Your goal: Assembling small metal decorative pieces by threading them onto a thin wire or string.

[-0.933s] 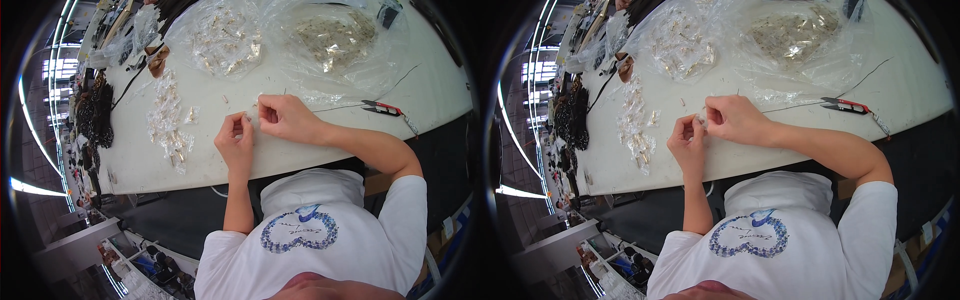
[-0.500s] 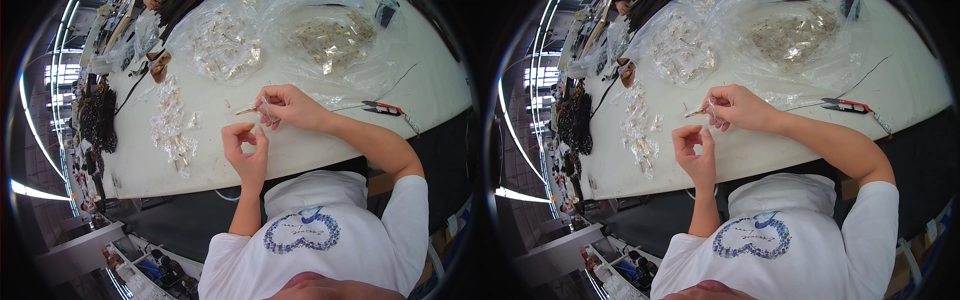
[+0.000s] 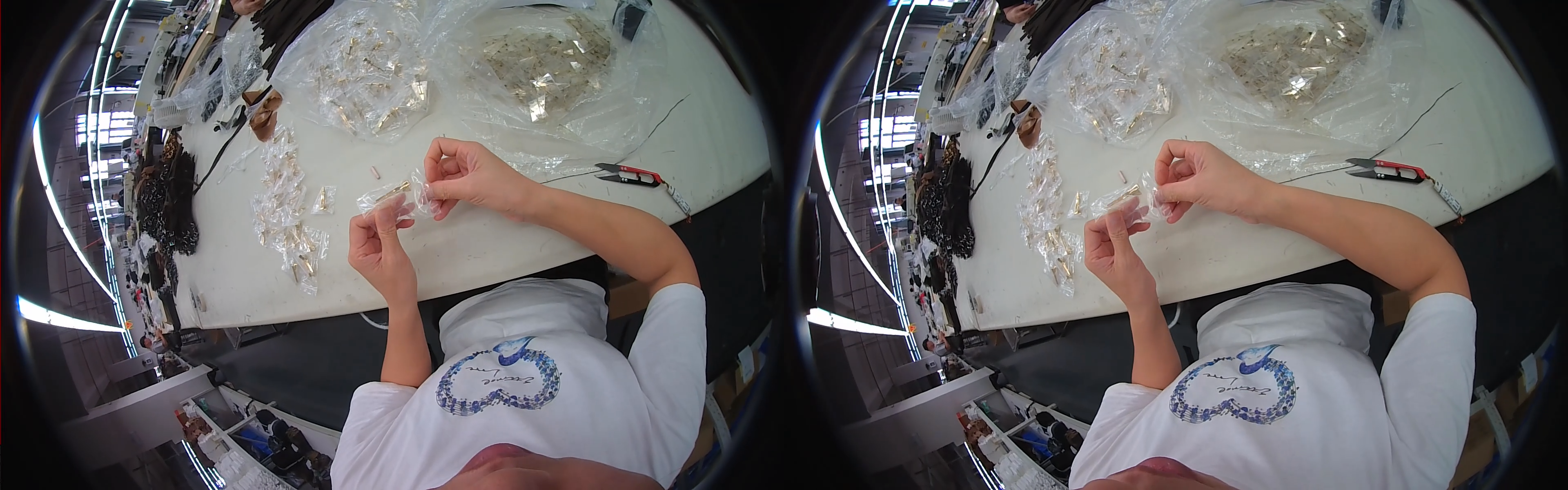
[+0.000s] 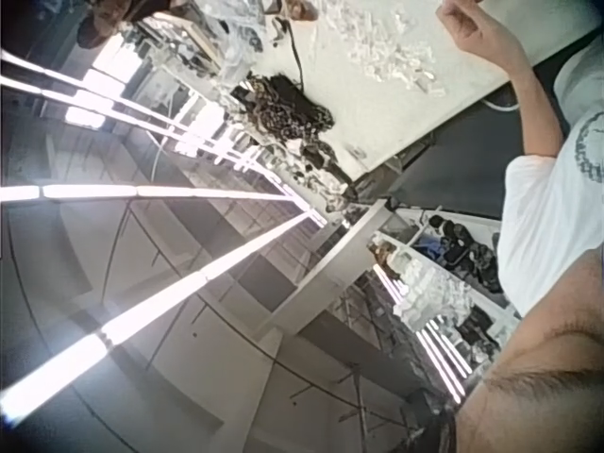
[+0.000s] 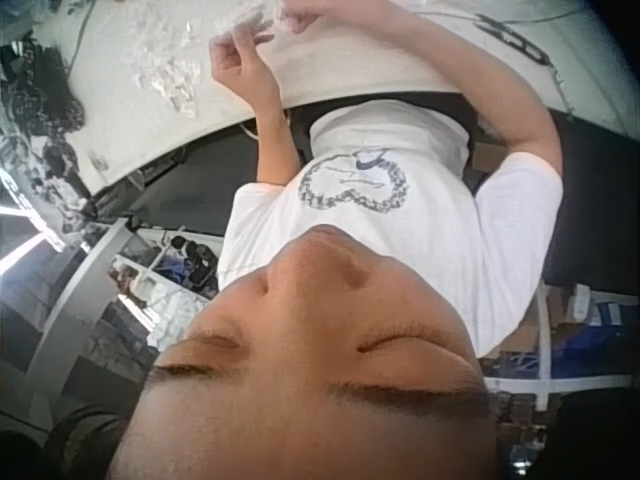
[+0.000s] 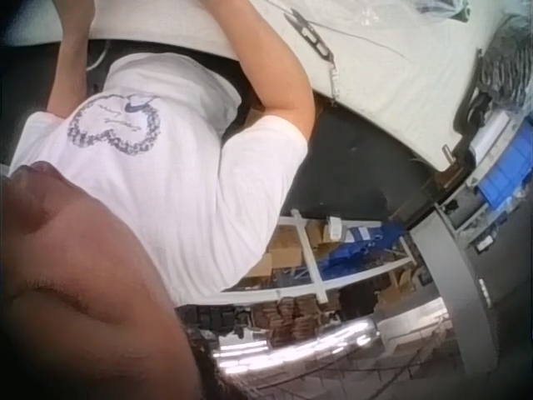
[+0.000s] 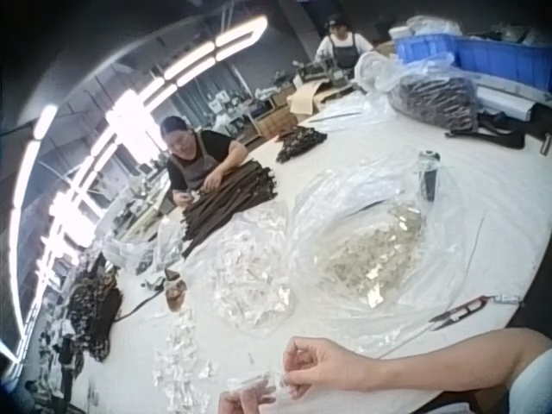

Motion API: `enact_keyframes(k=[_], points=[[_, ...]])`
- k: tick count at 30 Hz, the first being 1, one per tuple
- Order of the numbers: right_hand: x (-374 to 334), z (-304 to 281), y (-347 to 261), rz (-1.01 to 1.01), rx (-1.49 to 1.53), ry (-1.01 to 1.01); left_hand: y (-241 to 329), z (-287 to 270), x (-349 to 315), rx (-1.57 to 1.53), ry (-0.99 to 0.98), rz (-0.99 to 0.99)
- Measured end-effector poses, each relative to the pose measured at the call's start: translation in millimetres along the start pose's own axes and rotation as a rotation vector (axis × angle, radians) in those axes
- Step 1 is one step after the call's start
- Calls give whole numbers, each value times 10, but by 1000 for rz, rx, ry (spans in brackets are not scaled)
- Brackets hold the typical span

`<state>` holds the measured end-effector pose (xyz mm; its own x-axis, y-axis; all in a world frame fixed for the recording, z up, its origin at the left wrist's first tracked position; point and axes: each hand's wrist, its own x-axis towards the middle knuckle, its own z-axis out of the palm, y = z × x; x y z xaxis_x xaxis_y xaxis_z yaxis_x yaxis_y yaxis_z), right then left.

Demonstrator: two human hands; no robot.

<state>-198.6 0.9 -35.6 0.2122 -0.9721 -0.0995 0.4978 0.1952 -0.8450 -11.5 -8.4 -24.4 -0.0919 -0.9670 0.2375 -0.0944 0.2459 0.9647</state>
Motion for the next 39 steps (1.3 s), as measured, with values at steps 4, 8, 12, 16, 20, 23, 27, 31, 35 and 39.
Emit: enact_keyframes(k=[4,8,12,16,20,23,27,31,35,39], points=[[12,7,41,-75,-31,59,54,107,-31,-9,10,77],[-1,1,13,-10,-37,72,31,148,-50,139,-9,235],[-20,-5,-26,46,-52,96,119,186,-22,29,-2,153],[-29,-5,-46,4,-68,54,145,101,58,-34,-2,-6],[-21,-2,-59,-73,-62,49,113,33,93,-92,-34,-125],[-58,49,-109,-113,-100,70,102,56,84,70,-47,35],[-60,32,-110,-53,-143,43,8,7,112,127,-164,57],[-80,68,-18,-188,-507,73,2,45,88,17,-79,-39],[-127,121,-28,-418,-824,188,-115,-154,168,36,25,-55],[-67,35,-173,-329,-707,262,-160,-613,337,129,137,-167]])
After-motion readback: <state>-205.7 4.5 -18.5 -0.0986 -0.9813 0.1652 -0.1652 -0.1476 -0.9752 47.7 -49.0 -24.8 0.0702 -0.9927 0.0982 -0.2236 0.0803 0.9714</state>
